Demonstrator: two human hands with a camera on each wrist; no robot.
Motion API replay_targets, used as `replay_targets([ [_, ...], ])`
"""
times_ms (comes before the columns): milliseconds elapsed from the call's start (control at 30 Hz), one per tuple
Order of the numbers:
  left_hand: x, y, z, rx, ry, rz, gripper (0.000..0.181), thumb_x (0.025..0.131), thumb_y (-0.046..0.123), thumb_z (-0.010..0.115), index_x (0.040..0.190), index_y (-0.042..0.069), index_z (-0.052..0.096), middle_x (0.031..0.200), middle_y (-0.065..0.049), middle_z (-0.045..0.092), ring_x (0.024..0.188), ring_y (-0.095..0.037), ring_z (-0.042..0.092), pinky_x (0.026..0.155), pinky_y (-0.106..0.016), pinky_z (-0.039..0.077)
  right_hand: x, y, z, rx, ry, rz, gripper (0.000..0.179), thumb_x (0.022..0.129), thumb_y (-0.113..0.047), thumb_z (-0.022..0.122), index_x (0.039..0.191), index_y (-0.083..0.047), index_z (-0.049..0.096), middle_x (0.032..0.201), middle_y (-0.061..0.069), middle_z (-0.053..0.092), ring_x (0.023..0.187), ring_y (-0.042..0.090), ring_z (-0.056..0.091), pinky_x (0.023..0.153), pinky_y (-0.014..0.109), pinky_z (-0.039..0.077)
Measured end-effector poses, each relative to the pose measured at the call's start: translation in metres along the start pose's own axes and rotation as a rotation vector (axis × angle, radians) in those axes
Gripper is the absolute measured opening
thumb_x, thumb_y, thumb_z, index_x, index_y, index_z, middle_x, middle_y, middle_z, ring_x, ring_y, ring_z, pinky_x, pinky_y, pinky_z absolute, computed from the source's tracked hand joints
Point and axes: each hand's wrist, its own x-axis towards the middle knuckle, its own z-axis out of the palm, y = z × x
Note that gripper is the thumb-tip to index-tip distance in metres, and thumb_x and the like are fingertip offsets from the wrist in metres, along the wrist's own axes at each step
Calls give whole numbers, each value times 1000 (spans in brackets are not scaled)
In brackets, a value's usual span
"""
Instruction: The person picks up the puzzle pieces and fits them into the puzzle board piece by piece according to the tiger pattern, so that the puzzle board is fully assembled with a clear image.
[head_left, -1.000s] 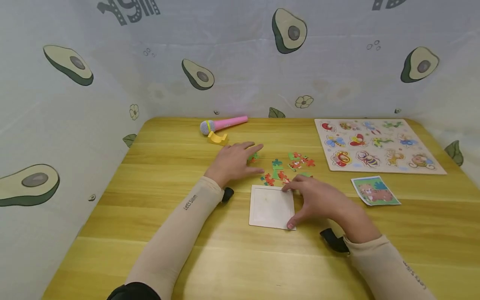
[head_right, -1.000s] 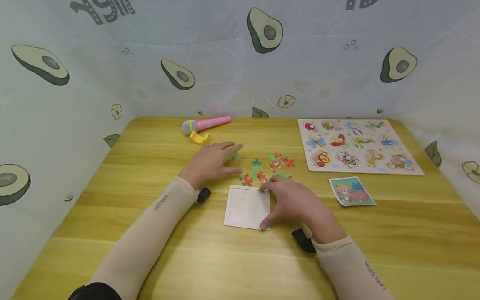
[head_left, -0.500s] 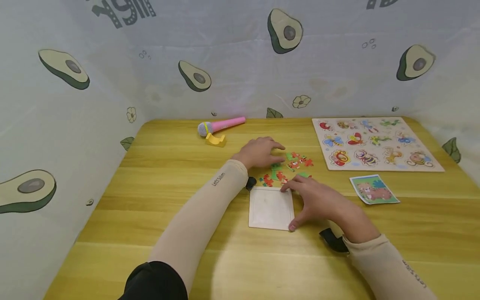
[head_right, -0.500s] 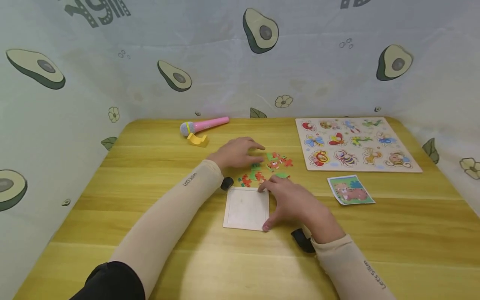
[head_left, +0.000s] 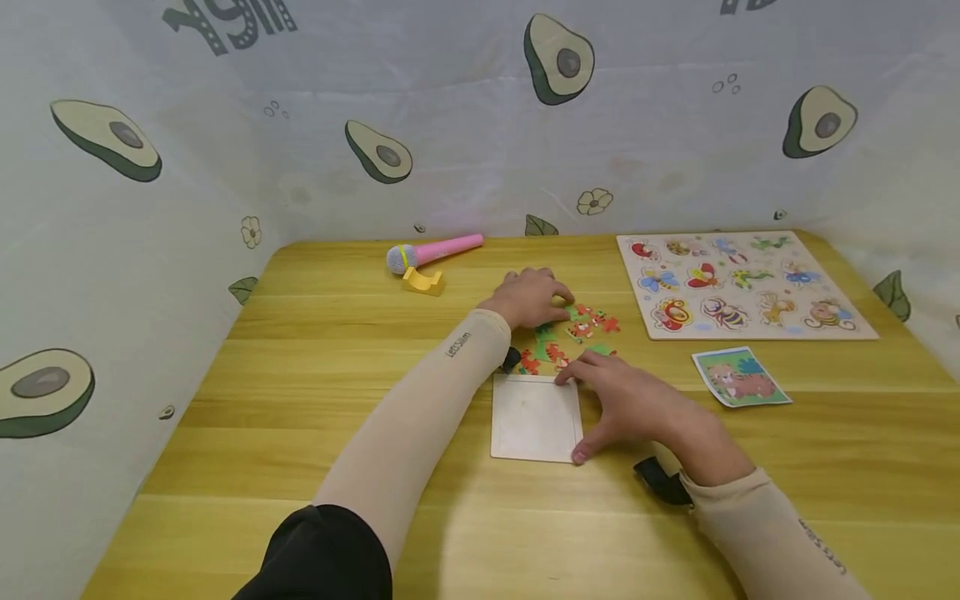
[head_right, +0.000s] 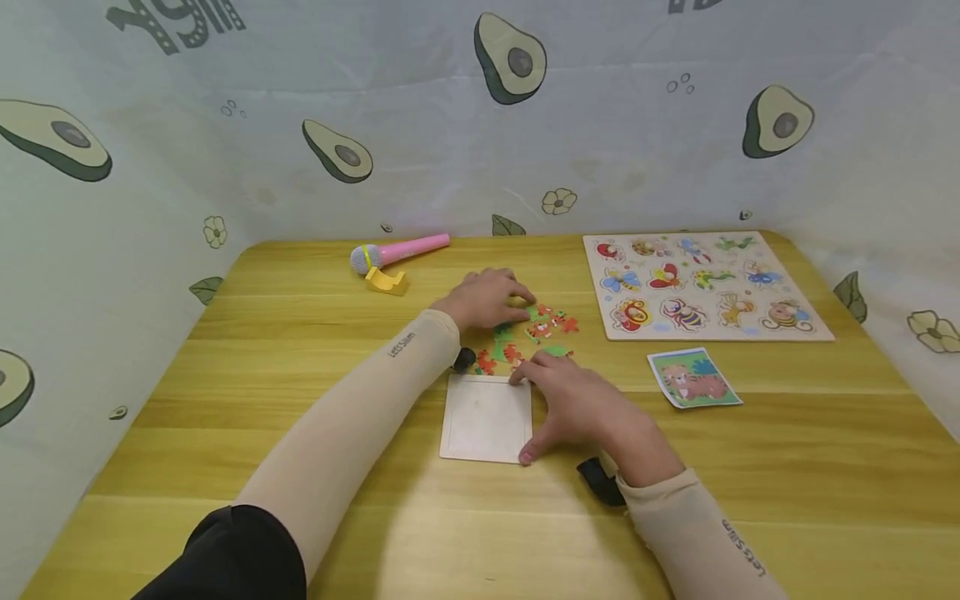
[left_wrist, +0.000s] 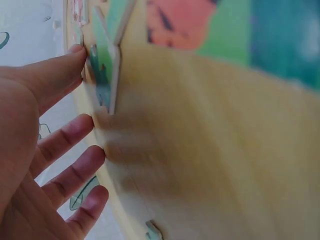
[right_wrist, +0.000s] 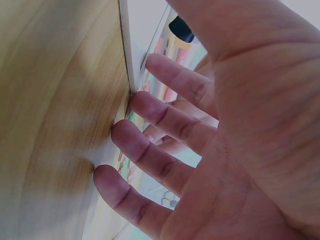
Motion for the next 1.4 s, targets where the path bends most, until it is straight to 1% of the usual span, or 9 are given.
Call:
replay_targets([
  [200,3,-2,-2,-30,8,0,36,100,48,60,133,37,66,132,7,55,122,-17,49,102,-44,33,1,-2,-1,3,-2,-5,88,57,-64,90,123,-15,62,122,5,55,115,31,52,100,55,43],
  [333,4,-5,-1,-102,42,14,25,98,43,65,119,33,74,115,12,64,107,-10,55,98,-41,34,2,-3,-2,4,-7,-5,88,57,-64,90,124,-15,61,122,5,55,116,31,52,100,55,43],
  [467,3,-9,1,-176,65,7,15,96,40,69,105,30,76,99,14,65,96,-7,55,95,-38,35,3,-5,-1,3,-12,-10,88,58,-64,90,124,-14,61,122,5,54,117,32,51,100,55,42],
  [533,1,-12,2,-251,74,-3,12,96,37,70,100,27,74,97,13,65,93,-7,55,93,-35,37,3,-5,-1,1,-12,-13,88,58,-64,90,124,-14,61,122,5,54,116,32,51,100,55,43],
  [733,-7,-24,1,-562,133,-70,9,95,27,74,95,18,72,92,5,67,86,-12,60,79,-25,48,4,-7,-1,-1,-16,-14,88,58,-64,91,124,-15,61,123,5,53,115,32,51,99,55,43],
  [867,-16,-30,-5,-670,168,-116,12,95,28,73,99,17,74,94,5,69,88,-12,62,76,-26,49,4,-6,-1,2,-18,-15,88,58,-63,91,124,-14,60,122,4,54,114,31,51,98,55,43],
  [1033,-33,-37,-13,-808,203,-121,15,96,29,72,107,19,77,105,7,69,98,-12,62,82,-30,50,3,-3,-2,15,-21,-4,89,57,-63,91,125,-14,60,121,5,54,114,31,51,98,56,43],
  [1167,-50,-42,-18,-842,196,-66,19,98,27,69,113,17,77,109,7,70,101,-13,62,84,-31,50,3,-2,-2,19,-26,3,90,57,-64,91,126,-14,60,122,5,54,115,32,51,99,56,42],
  [1400,-80,-46,-14,-822,111,42,27,102,24,63,121,9,74,114,0,71,99,-15,63,81,-31,51,1,0,-2,28,-32,11,90,58,-63,90,127,-13,60,123,6,54,117,33,50,100,57,41],
])
